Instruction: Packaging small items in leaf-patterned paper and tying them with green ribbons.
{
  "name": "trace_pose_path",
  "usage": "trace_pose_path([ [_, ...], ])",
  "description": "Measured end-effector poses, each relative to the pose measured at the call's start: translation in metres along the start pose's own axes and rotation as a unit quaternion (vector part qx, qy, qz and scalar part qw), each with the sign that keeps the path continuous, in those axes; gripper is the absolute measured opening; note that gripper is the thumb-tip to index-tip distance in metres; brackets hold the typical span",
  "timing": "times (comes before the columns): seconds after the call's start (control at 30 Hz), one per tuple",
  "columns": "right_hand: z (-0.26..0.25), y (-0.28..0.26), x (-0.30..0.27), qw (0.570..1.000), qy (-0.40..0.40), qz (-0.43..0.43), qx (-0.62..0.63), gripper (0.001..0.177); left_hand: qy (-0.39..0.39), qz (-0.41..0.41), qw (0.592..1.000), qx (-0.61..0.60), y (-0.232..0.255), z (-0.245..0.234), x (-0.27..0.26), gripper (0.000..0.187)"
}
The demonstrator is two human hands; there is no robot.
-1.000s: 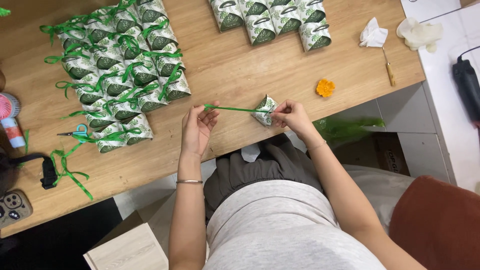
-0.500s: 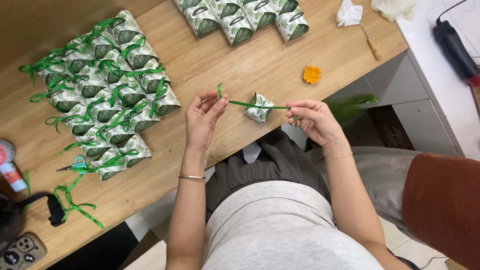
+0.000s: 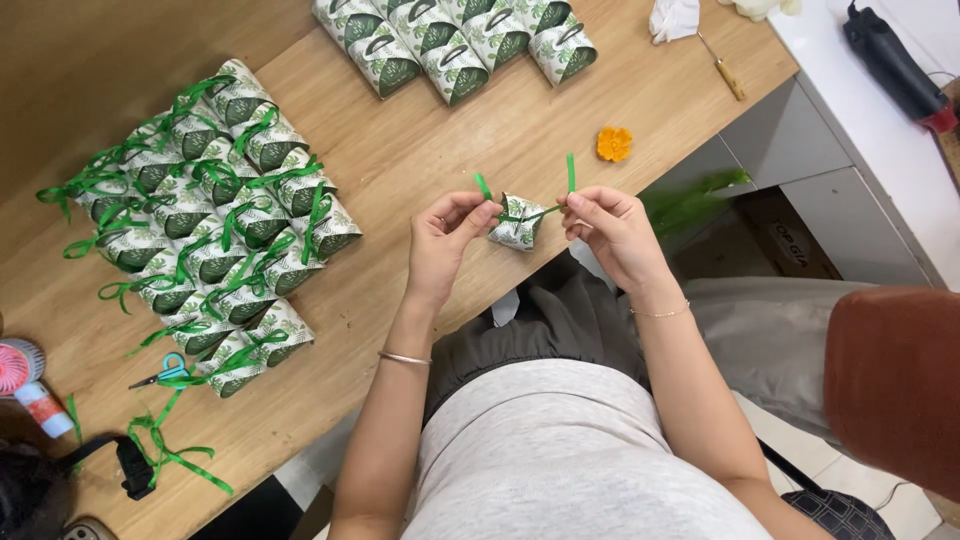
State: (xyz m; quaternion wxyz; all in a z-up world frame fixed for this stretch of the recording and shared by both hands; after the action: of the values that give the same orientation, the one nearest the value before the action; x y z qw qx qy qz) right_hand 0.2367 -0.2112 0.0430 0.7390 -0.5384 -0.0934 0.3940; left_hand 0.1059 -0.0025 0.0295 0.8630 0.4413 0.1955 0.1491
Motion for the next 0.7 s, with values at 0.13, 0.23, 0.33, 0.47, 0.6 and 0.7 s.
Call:
trace_pose_path([
  [0.13,0.025,-0.016,0.015,0.999,0.010,0.017,-0.035,0.014,-0.014,0.025,0.999,0.018,-0.002,0.008,0.008,0.017],
  [0.23,0.028,-0.016,0.029,0.993,-0.029,-0.007,-0.116,0.014,-0.046,0.036,0.996,0.066,0.011,0.026,0.013,0.022],
  [0.33,0.028,-0.017,0.041,0.982,-0.062,-0.006,-0.178,0.016,-0.057,0.009,0.997,0.057,0.019,0.038,0.021,0.044],
  [0.47,0.035,-0.030,0.047,0.964,-0.146,-0.011,-0.222,0.013,-0.054,-0.050,0.996,0.046,0.010,0.041,0.033,0.039],
  [0.6,0.032,-0.043,0.044,0.931,-0.116,-0.002,-0.345,0.014,-0.026,-0.060,0.996,0.060,-0.002,0.041,0.039,0.023],
  [0.7,0.035,-0.054,0.039,0.912,-0.072,-0.139,-0.379,0.023,0.012,-0.048,0.995,0.086,-0.005,0.046,0.043,0.021],
])
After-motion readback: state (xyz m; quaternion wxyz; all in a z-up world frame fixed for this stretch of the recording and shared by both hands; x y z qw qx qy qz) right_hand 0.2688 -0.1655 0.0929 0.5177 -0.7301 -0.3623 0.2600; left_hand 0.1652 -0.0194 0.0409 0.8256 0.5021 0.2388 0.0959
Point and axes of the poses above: each hand's wrist, its own x-axis towards the middle knuckle, its own z-axis out of the palm, y = z × x, the point moved 3 cm from there along x, towards the middle knuckle, and after that the axes turned 5 degrees about -x, right-handed, at the moved point
